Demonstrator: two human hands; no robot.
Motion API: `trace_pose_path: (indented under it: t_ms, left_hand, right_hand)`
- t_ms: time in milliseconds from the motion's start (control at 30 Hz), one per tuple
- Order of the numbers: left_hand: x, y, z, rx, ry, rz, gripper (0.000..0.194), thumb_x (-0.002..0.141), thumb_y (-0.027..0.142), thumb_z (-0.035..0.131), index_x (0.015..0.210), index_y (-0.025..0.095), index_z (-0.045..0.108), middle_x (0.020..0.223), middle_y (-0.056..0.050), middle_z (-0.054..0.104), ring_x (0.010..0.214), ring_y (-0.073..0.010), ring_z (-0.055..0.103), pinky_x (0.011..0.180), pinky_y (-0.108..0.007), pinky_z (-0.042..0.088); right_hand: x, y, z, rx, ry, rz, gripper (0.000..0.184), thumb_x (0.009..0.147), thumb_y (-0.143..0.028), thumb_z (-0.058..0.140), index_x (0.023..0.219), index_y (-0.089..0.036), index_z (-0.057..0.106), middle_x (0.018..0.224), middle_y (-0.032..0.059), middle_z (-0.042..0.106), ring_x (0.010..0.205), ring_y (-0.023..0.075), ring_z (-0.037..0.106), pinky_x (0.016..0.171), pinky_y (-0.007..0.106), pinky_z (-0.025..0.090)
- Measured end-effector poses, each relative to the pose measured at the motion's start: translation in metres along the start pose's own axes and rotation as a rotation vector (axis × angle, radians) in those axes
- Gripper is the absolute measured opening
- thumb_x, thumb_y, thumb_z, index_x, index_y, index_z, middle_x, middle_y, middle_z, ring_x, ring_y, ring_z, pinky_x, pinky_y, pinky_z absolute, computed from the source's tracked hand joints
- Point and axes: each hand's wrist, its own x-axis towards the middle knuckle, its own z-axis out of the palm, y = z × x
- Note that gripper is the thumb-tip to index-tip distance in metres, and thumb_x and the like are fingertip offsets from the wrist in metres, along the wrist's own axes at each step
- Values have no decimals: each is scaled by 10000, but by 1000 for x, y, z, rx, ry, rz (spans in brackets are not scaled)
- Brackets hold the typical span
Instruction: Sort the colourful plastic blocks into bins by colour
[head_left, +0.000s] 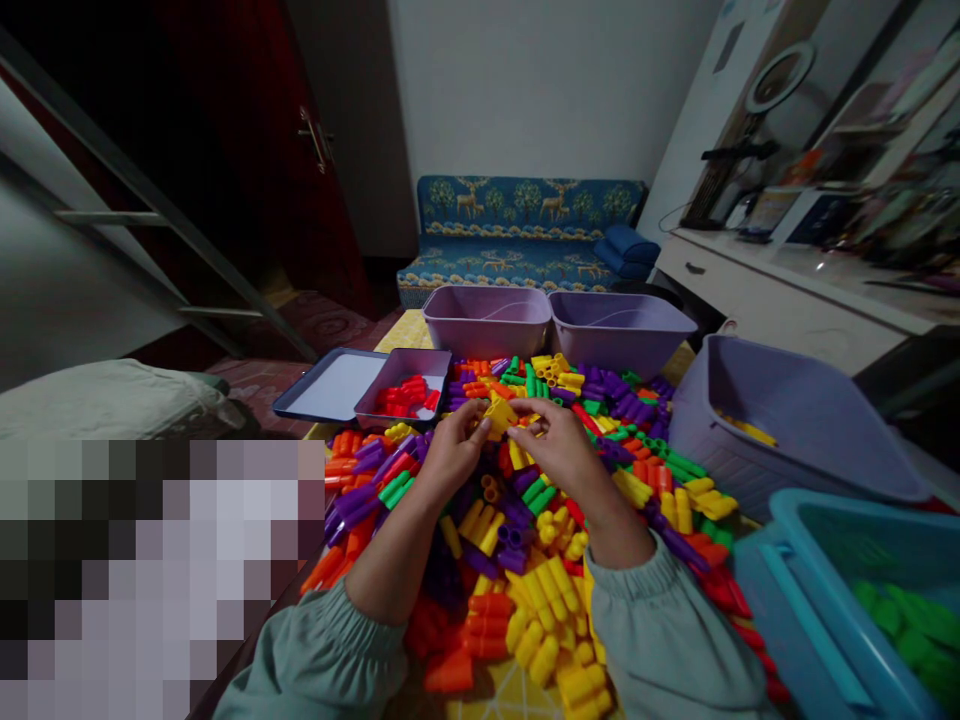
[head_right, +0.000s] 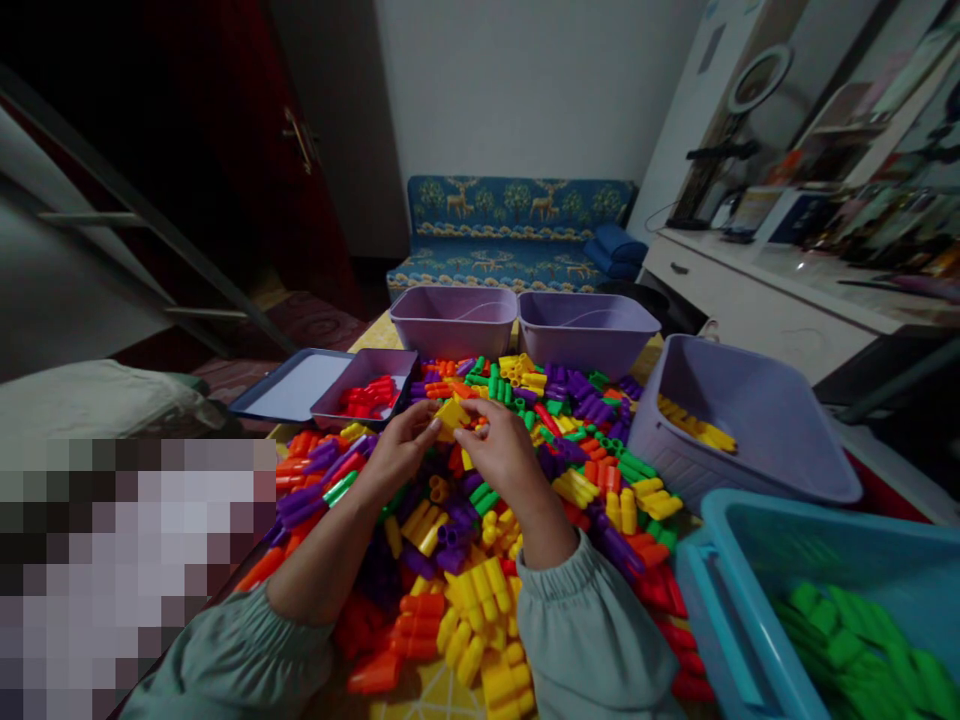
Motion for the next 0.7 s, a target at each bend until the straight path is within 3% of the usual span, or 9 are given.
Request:
trace_pose_path:
  t_ms: [133,233,400,500,600,700]
  left_hand:
    - [-1,1,1,-94,-49,-28,285,888,272,530,1108,130,642,1062,-106,722,934,-218,680,817,-311,543]
    - [-2,5,1,-112,-55,-36,305,886,287,537,1113,128,666,1057,-102,732,928,-217,681,812,-304,542]
    - [-4,9,0,-176,-135,13,355,909,352,521,1142,135,680,994,-77,747,861,-204,684,745,-279,539]
    - [-5,12,1,-182,-166,30,365,909,364,528,1147,134,681,1022,-82,746,867,-206,683,726,-273,535]
    - [-6,14,1,-88,-136,72,313,889,330,572,1112,149,693,1066,-90,737,937,-218,681,786,-291,535]
    - [-7,16,0,101,-88,171,221,863,231,595,1040,182,718,1043,-78,732,973,-212,671,856,-306,517]
  right_hand:
    - [-1,3,0,-26,-55,21,289,772,-275,637,1044,-187,680,876,34,704,661,145,616,611,257,483]
    - [0,6,-2,12,-95,62,241,748,-334,670,923,-168,660,682,-10,623,591,131,563,530,226,421]
    - [-3,-1,-15,328,-277,129,272,746,-410,681,822,-156,620,667,-14,631,548,104,553,500,207,421]
    - [-4,-6,-26,374,-335,181,311,731,-449,702,717,-153,610,567,-26,604,462,78,503,449,185,383]
    - [-1,-7,-38,395,-243,233,338,696,-458,735,669,-146,608,560,-12,623,445,64,495,442,172,375]
    - [3,-6,-52,495,84,244,362,654,-471,770,668,-151,603,574,-17,621,447,59,489,427,165,364]
